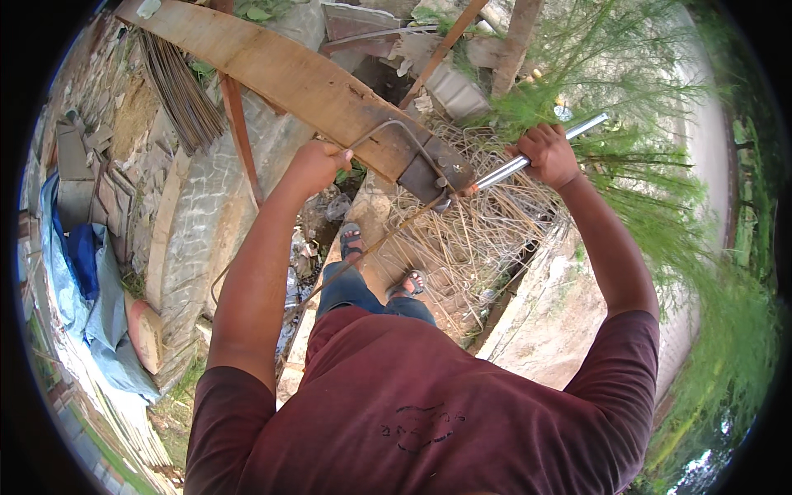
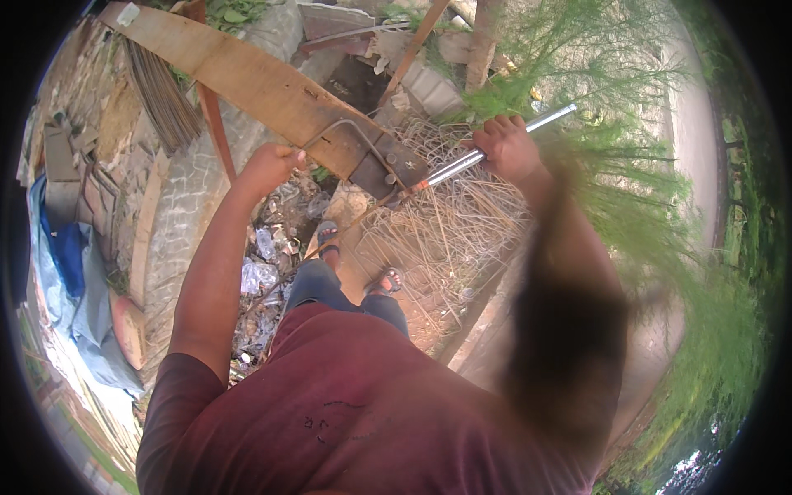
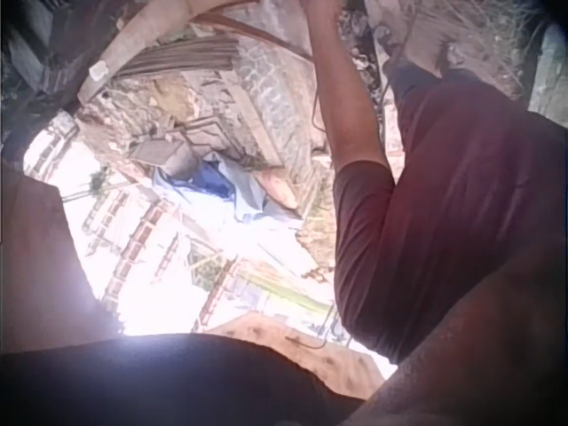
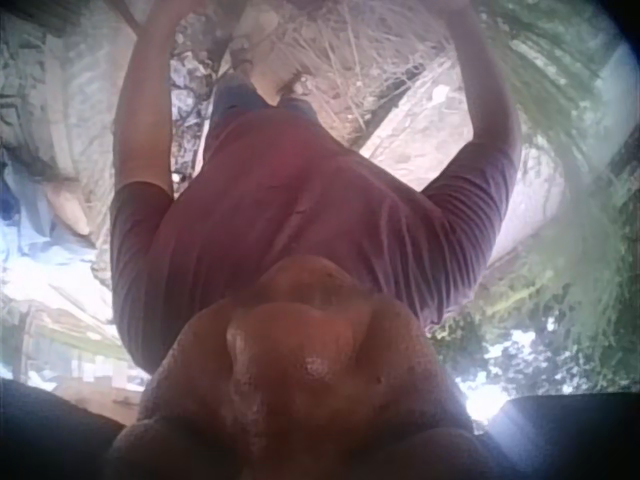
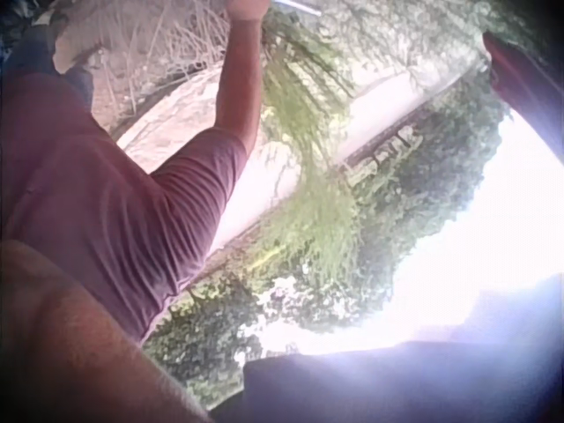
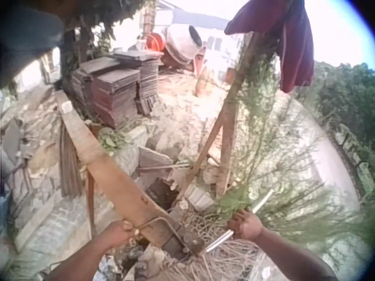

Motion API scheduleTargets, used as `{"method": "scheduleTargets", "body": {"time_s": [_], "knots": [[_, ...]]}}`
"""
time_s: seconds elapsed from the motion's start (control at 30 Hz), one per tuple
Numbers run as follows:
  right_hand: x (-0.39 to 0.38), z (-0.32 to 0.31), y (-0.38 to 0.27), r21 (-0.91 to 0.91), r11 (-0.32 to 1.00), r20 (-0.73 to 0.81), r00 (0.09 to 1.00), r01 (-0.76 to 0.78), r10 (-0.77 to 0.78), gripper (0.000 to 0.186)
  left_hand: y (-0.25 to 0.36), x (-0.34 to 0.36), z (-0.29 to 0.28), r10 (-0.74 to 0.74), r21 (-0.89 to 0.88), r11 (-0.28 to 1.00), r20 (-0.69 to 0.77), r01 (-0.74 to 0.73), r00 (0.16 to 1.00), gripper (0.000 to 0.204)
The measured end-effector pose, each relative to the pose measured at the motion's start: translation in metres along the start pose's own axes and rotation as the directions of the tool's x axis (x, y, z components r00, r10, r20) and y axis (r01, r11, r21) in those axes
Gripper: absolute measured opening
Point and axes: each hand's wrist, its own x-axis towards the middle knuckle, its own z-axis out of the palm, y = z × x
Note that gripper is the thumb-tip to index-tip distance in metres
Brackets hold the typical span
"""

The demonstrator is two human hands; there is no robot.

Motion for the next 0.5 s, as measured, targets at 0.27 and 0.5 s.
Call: {"method": "scheduleTargets", "body": {"time_s": [0.27,0.5], "knots": [[-0.059,0.0,-0.027,-0.027,0.976,0.048,0.975,-0.216,0.217,0.018,-0.008,0.004,0.005,0.002,-0.094,0.996,-0.006,-0.003,1.0,0.035],[-0.113,-0.007,0.061,-0.059,0.851,0.349,0.788,-0.521,0.507,0.011,-0.003,0.001,0.003,-0.08,-0.097,0.992,0.03,0.083,0.996,0.036]]}}
